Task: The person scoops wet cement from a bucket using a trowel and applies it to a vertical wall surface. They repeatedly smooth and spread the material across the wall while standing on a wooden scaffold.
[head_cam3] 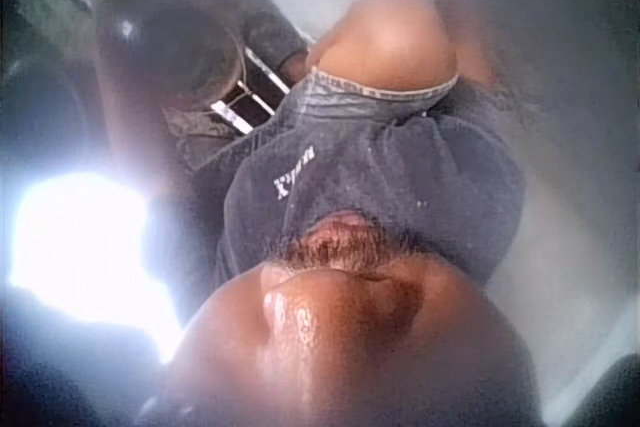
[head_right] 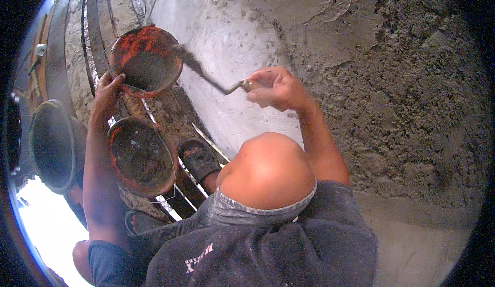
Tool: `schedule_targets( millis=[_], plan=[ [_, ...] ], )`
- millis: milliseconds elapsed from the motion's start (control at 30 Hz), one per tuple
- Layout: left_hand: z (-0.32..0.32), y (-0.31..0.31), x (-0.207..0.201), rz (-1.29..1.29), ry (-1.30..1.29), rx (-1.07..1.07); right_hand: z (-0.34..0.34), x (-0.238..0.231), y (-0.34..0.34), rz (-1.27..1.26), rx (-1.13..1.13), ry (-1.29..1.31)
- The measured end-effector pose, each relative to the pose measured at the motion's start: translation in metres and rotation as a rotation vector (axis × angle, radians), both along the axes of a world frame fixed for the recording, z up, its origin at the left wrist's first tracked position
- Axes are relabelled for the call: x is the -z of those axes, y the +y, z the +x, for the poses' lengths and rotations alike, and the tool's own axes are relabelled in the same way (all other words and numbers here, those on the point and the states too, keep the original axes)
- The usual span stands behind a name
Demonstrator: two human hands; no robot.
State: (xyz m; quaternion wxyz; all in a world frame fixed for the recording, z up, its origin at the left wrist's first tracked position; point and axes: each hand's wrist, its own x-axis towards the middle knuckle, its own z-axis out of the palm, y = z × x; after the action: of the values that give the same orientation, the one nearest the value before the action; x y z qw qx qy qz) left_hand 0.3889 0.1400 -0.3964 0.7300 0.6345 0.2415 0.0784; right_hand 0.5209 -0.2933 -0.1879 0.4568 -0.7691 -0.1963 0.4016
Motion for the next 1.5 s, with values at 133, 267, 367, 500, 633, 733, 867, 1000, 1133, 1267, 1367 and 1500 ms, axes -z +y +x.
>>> schedule_targets(
  millis=[133, 267, 367, 500, 633, 733, 867, 1000, 1133, 1267, 1367, 1500],
  plan=[
    [0.007, -0.003, 0.014, 0.03, 0.017, 0.086, 0.091, 0.02, -0.104, -0.43, 0.446, -0.384],
    [-0.001, 0.005, 0.007, 0.07, -0.022, -0.026, 0.04, -0.091, -0.115, -0.139, 0.564, -0.652],
    [0.008, 0.002, 0.003, 0.048, -0.068, -0.014, 0.023, -0.119, -0.119, -0.331, 0.521, -0.759],
    [0.012, -0.007, 0.004, 0.051, -0.049, 0.062, 0.011, -0.068, -0.138, -0.856, 0.154, -0.896],
    [0.012, -0.005, 0.007, 0.035, -0.062, 0.04, 0.005, -0.04, -0.122, -1.479, -0.086, -0.551],
    [0.014, -0.007, 0.005, 0.027, -0.072, 0.046, 0.027, -0.037, -0.129, -1.607, -0.209, -0.563],
    [0.01, 0.0, 0.012, 0.069, -0.017, 0.042, 0.078, -0.055, -0.116, -1.564, -0.222, -0.589],
    [0.007, 0.0, 0.007, 0.049, -0.018, 0.044, 0.091, -0.093, -0.104, -1.465, -0.206, -0.633],
    [0.009, 0.0, 0.003, 0.072, -0.003, 0.051, 0.054, -0.123, -0.12, -1.23, -0.071, -0.446],
    [0.009, 0.006, 0.013, 0.025, -0.013, 0.011, 0.005, -0.121, -0.15, -1.143, 0.334, -0.395],
    [0.014, 0.007, 0.013, 0.007, -0.049, 0.017, -0.018, -0.107, -0.173, -1.049, 0.494, -0.417],
    [0.014, 0.001, 0.001, -0.008, -0.052, 0.042, -0.022, -0.087, -0.182, -1.088, 0.453, -0.41]
  ],
)
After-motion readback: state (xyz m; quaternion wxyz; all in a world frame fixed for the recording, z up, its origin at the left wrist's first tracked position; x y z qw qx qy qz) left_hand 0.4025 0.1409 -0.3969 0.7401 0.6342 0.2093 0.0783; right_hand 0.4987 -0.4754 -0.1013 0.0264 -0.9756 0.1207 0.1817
